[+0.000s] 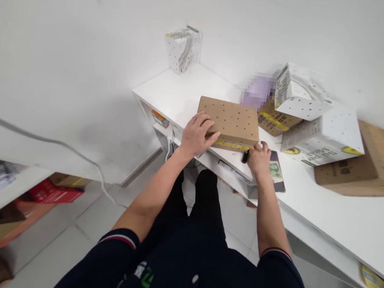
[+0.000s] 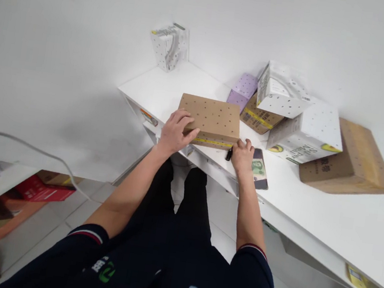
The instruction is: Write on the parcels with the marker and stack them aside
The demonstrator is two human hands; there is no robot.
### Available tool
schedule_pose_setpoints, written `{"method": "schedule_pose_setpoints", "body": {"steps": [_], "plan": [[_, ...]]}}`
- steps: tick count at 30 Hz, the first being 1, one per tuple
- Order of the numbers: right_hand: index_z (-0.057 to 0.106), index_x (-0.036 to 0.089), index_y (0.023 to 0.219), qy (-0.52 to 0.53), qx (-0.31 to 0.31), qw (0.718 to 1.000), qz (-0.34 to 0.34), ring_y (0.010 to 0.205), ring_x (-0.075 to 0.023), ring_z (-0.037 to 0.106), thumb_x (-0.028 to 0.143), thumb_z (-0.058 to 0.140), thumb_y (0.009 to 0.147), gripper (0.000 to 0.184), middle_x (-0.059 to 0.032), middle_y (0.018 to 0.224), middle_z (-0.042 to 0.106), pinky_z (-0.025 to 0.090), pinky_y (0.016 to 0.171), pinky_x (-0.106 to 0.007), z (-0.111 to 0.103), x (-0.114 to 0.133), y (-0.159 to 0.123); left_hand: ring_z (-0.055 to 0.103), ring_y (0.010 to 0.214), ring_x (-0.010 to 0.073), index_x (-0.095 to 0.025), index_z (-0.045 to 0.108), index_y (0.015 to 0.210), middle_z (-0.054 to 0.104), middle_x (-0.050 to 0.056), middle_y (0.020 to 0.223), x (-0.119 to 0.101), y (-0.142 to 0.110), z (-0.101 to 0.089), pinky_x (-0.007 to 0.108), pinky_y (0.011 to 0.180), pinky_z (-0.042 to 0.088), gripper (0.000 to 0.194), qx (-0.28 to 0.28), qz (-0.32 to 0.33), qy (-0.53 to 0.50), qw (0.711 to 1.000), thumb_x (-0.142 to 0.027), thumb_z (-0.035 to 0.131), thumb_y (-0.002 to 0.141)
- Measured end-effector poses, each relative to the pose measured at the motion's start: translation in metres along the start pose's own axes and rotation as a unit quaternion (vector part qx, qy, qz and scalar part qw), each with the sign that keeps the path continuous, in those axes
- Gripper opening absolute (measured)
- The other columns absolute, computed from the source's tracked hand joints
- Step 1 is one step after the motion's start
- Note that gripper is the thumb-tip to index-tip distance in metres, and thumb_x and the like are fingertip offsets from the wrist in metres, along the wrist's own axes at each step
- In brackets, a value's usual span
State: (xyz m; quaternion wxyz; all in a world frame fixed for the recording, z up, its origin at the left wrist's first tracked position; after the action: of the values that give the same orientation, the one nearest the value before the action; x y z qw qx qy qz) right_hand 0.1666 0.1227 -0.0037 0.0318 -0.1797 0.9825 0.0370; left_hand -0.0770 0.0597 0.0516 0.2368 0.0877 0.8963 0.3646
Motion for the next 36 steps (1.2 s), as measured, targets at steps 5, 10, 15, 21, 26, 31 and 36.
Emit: {"method": "schedule_pose_setpoints", "body": {"steps": [5,10,15,21,26,31,36], "plan": [[0.046,0.022,0.150,0.065,-0.089,0.980,0.166,0.133,-0.0386,0.041,0.031,0.042,0.097,0.054,-0.0167,0.150,0.049,0.042,0.102,-0.056,-0.005,-0.029,-0.039,0.053,0.131,0.0338,-0.017,0.066,0.109,0.067,0.013,0.123,-0.010,-0.003,-0.002,0.048,0.115,0.042,0.031,0.019,-0.054,0.028,0.998,-0.041,0.054,0.093],[0.041,0.020,0.152,0.109,-0.050,0.928,0.352,0.132,-0.0454,0.042,0.057,0.064,0.081,0.083,-0.0245,0.150,0.044,0.038,0.102,-0.063,0.006,-0.059,-0.086,0.050,0.135,0.0346,-0.015,0.065,0.114,0.066,0.015,0.128,-0.014,-0.006,0.000,0.050,0.117,0.039,0.033,0.020,-0.073,0.016,0.997,-0.039,0.053,0.094],[0.045,0.015,0.148,0.122,-0.023,0.942,0.312,0.122,-0.0403,0.051,0.052,0.061,0.084,0.076,-0.0234,0.135,0.059,0.040,0.100,-0.052,0.006,-0.063,-0.083,0.046,0.139,0.0344,-0.015,0.062,0.119,0.063,0.017,0.131,-0.012,-0.009,0.004,0.053,0.118,0.037,0.036,0.012,-0.073,-0.004,0.997,-0.040,0.051,0.096],[0.047,0.006,0.147,0.145,-0.062,0.930,0.332,0.117,-0.0396,0.058,0.044,0.069,0.076,0.083,-0.0281,0.125,0.063,0.039,0.103,-0.053,-0.002,-0.062,-0.080,0.046,0.139,0.0342,-0.014,0.061,0.120,0.062,0.017,0.131,-0.011,-0.011,0.004,0.051,0.119,0.037,0.038,0.005,-0.066,-0.005,0.998,-0.041,0.051,0.096],[0.054,0.014,0.140,0.419,-0.199,0.798,0.386,0.099,-0.0259,0.065,0.047,0.072,0.067,0.082,-0.0132,0.112,0.070,0.049,0.096,-0.045,-0.008,-0.058,-0.108,0.045,0.139,0.0338,-0.015,0.060,0.121,0.061,0.017,0.132,-0.009,-0.011,0.006,0.053,0.119,0.037,0.037,0.008,-0.068,-0.005,0.998,-0.041,0.049,0.097],[0.067,0.017,0.112,0.828,-0.211,0.430,0.292,0.074,-0.0166,0.066,0.058,0.059,0.070,0.059,-0.0052,0.092,0.072,0.056,0.065,-0.030,-0.026,-0.002,-0.118,0.043,0.139,0.0343,-0.016,0.062,0.123,0.059,0.017,0.134,-0.011,-0.014,0.008,0.053,0.118,0.036,0.038,0.005,-0.062,0.009,0.998,-0.041,0.047,0.098],[0.066,0.021,0.117,0.963,0.006,0.224,0.150,0.088,-0.0197,0.069,0.059,0.057,0.077,0.055,-0.0075,0.106,0.074,0.060,0.077,-0.037,-0.048,0.091,-0.113,0.042,0.139,0.0341,-0.020,0.065,0.126,0.058,0.015,0.134,-0.010,-0.014,0.015,0.053,0.118,0.037,0.039,-0.007,-0.065,0.034,0.997,-0.041,0.048,0.098]]}}
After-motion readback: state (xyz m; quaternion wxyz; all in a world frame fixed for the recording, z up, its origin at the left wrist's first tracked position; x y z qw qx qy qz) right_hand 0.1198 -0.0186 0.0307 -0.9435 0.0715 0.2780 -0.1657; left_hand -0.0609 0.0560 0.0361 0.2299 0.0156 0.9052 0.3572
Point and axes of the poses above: each hand's wrist, its own y-axis towards the middle knuckle, its own z-axis out of the palm, x = y × z, the point moved 5 cm from there along y, towards the middle knuckle
